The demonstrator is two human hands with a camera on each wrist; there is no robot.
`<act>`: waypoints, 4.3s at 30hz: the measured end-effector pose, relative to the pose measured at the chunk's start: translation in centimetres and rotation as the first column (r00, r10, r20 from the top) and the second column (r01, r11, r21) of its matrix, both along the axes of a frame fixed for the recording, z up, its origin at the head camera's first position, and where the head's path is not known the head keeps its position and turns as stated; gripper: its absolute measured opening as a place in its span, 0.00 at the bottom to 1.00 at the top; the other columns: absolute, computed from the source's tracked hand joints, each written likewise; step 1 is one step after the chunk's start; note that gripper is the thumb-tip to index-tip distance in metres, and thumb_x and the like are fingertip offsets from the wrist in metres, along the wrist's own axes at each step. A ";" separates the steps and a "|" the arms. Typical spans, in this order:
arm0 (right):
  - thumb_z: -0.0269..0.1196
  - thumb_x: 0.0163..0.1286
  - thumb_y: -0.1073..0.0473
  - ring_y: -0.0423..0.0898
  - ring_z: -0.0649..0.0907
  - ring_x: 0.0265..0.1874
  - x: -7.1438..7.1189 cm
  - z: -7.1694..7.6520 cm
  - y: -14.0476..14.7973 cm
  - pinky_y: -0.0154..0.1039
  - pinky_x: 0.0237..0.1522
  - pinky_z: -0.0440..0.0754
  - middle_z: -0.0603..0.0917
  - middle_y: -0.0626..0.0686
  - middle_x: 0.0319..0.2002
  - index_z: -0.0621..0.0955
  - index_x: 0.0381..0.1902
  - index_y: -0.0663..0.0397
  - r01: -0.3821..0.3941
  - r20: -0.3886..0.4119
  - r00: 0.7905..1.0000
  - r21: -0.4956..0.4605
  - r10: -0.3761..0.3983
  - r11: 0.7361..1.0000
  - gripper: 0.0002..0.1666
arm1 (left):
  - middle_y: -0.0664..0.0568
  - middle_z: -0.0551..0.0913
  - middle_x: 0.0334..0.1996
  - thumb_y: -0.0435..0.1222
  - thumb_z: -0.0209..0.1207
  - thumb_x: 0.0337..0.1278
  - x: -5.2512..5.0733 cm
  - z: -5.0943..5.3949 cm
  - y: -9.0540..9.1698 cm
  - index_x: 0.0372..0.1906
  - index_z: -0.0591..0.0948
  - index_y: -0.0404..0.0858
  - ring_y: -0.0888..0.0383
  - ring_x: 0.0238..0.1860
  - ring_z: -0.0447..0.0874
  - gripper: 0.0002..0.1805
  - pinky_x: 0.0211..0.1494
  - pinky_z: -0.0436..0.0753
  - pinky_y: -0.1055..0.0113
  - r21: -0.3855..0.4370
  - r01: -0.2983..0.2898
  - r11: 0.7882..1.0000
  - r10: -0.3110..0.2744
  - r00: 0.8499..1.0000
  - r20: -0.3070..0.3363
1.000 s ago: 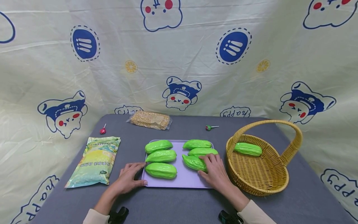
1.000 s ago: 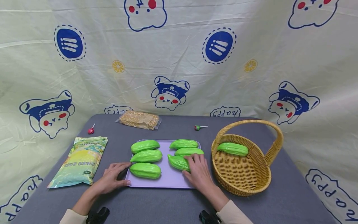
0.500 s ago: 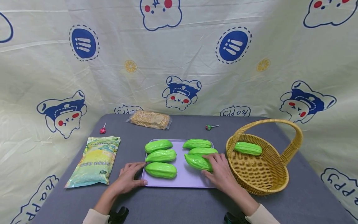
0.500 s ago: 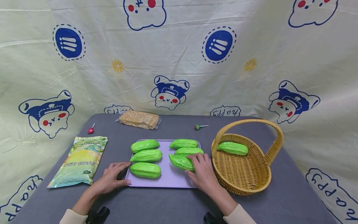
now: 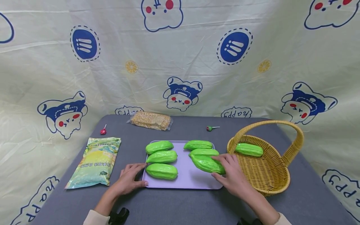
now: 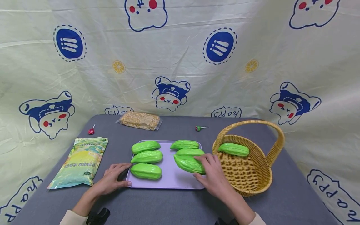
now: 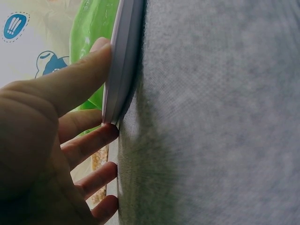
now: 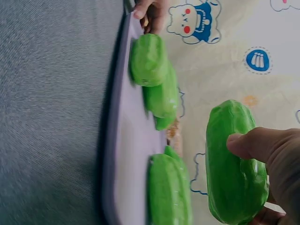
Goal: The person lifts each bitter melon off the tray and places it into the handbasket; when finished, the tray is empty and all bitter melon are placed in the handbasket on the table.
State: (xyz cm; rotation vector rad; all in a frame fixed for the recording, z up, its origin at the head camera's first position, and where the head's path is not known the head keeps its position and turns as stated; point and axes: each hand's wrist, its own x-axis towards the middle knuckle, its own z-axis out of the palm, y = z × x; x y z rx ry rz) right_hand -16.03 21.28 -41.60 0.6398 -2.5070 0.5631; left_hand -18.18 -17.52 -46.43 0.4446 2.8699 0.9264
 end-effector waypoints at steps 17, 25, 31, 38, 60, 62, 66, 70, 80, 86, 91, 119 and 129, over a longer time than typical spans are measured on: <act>0.75 0.41 0.63 0.47 0.69 0.46 2.3 3.8 4.2 0.39 0.47 0.60 0.78 0.51 0.46 0.79 0.52 0.54 -0.029 -0.082 0.996 0.029 0.031 0.999 0.35 | 0.46 0.72 0.63 0.51 0.68 0.45 -0.1 -0.1 0.0 0.65 0.71 0.42 0.44 0.63 0.62 0.39 0.56 0.60 0.44 -0.003 -0.001 1.000 0.001 1.000 0.014; 0.76 0.39 0.64 0.44 0.68 0.44 3.0 4.3 6.1 0.36 0.44 0.61 0.78 0.51 0.46 0.80 0.51 0.52 0.024 -0.085 0.996 0.050 -0.020 0.998 0.36 | 0.47 0.72 0.63 0.51 0.68 0.45 -0.2 -0.1 0.0 0.65 0.71 0.43 0.45 0.63 0.61 0.39 0.57 0.60 0.44 -0.002 -0.003 1.000 0.003 1.000 0.020; 0.76 0.38 0.64 0.42 0.68 0.43 3.3 4.2 7.5 0.34 0.43 0.61 0.78 0.51 0.46 0.80 0.51 0.53 0.057 -0.072 0.996 0.070 -0.052 0.996 0.36 | 0.47 0.72 0.63 0.51 0.68 0.44 -0.1 -0.1 0.0 0.65 0.71 0.43 0.45 0.63 0.62 0.39 0.56 0.60 0.45 0.004 -0.003 1.000 0.003 1.000 0.008; 0.75 0.45 0.61 0.42 0.68 0.44 3.7 4.3 9.1 0.37 0.41 0.62 0.78 0.50 0.47 0.79 0.52 0.49 0.119 0.014 0.993 0.084 -0.121 0.989 0.32 | 0.47 0.73 0.62 0.50 0.68 0.44 0.0 0.0 0.0 0.64 0.72 0.42 0.45 0.62 0.63 0.39 0.55 0.60 0.46 0.005 0.001 1.000 -0.001 1.000 0.000; 0.72 0.52 0.60 0.59 0.74 0.47 1.6 3.7 13.2 0.59 0.40 0.72 0.78 0.61 0.48 0.76 0.53 0.55 0.194 0.219 0.950 0.143 -0.222 0.971 0.29 | 0.47 0.72 0.63 0.50 0.68 0.45 0.0 0.2 0.1 0.64 0.71 0.42 0.46 0.62 0.62 0.39 0.55 0.60 0.47 0.010 0.000 1.000 0.000 1.000 0.025; 0.71 0.52 0.60 0.60 0.74 0.47 1.3 3.6 13.4 0.60 0.42 0.71 0.79 0.62 0.49 0.76 0.53 0.56 0.185 0.221 0.951 0.146 -0.215 0.972 0.29 | 0.47 0.72 0.63 0.50 0.68 0.45 0.0 0.2 0.1 0.64 0.72 0.42 0.46 0.62 0.62 0.39 0.55 0.60 0.47 0.011 0.001 1.000 -0.001 1.000 0.023; 0.71 0.51 0.61 0.61 0.76 0.47 0.6 3.3 13.7 0.60 0.43 0.70 0.80 0.62 0.48 0.77 0.52 0.57 0.170 0.220 0.954 0.168 -0.205 0.971 0.28 | 0.47 0.73 0.62 0.50 0.68 0.45 0.0 0.2 0.1 0.64 0.72 0.42 0.46 0.62 0.62 0.38 0.55 0.60 0.47 0.011 0.001 1.000 -0.001 1.000 0.021; 0.71 0.52 0.61 0.64 0.76 0.48 -0.1 3.2 13.8 0.61 0.46 0.69 0.80 0.64 0.49 0.77 0.52 0.59 0.158 0.243 0.949 0.192 -0.203 0.969 0.28 | 0.47 0.73 0.62 0.50 0.68 0.44 0.1 0.2 0.2 0.64 0.72 0.42 0.46 0.62 0.62 0.38 0.54 0.60 0.47 0.009 0.001 1.000 -0.001 1.000 0.016; 0.70 0.54 0.58 0.64 0.76 0.47 -1.5 3.5 14.4 0.61 0.48 0.69 0.79 0.65 0.49 0.77 0.52 0.61 0.139 0.287 0.936 0.225 -0.202 0.964 0.28 | 0.47 0.73 0.63 0.50 0.68 0.44 0.0 0.3 0.2 0.64 0.72 0.43 0.46 0.62 0.62 0.38 0.55 0.59 0.47 0.014 -0.002 1.000 0.002 1.000 0.017; 0.69 0.55 0.57 0.61 0.76 0.43 -2.2 3.8 14.6 0.55 0.41 0.71 0.80 0.65 0.49 0.77 0.52 0.61 0.140 0.279 0.937 0.248 -0.209 0.959 0.27 | 0.47 0.73 0.63 0.49 0.68 0.44 0.0 0.3 0.2 0.64 0.72 0.43 0.45 0.63 0.62 0.38 0.55 0.59 0.46 0.010 -0.002 1.000 0.002 1.000 0.016; 0.68 0.56 0.56 0.61 0.75 0.44 -2.8 4.0 14.7 0.55 0.40 0.71 0.79 0.67 0.52 0.77 0.53 0.60 0.140 0.319 0.921 0.262 -0.223 0.955 0.27 | 0.47 0.73 0.63 0.49 0.68 0.45 0.0 0.3 0.2 0.64 0.72 0.43 0.45 0.63 0.62 0.38 0.56 0.59 0.45 0.009 -0.003 1.000 0.003 1.000 0.016; 0.67 0.57 0.54 0.61 0.77 0.45 -5.6 3.3 16.2 0.55 0.42 0.73 0.81 0.64 0.49 0.78 0.51 0.61 0.067 0.483 0.850 0.296 -0.210 0.953 0.26 | 0.49 0.73 0.62 0.51 0.69 0.43 -0.1 -0.1 0.2 0.64 0.72 0.44 0.46 0.63 0.62 0.39 0.56 0.60 0.46 0.001 -0.010 1.000 0.010 1.000 0.018; 0.68 0.56 0.54 0.63 0.77 0.47 -6.1 2.9 16.5 0.57 0.44 0.72 0.81 0.65 0.49 0.79 0.50 0.62 0.042 0.513 0.836 0.297 -0.196 0.954 0.26 | 0.48 0.73 0.62 0.51 0.69 0.43 -0.1 0.0 0.1 0.64 0.72 0.43 0.46 0.62 0.62 0.39 0.55 0.60 0.47 -0.004 -0.003 1.000 0.003 1.000 0.004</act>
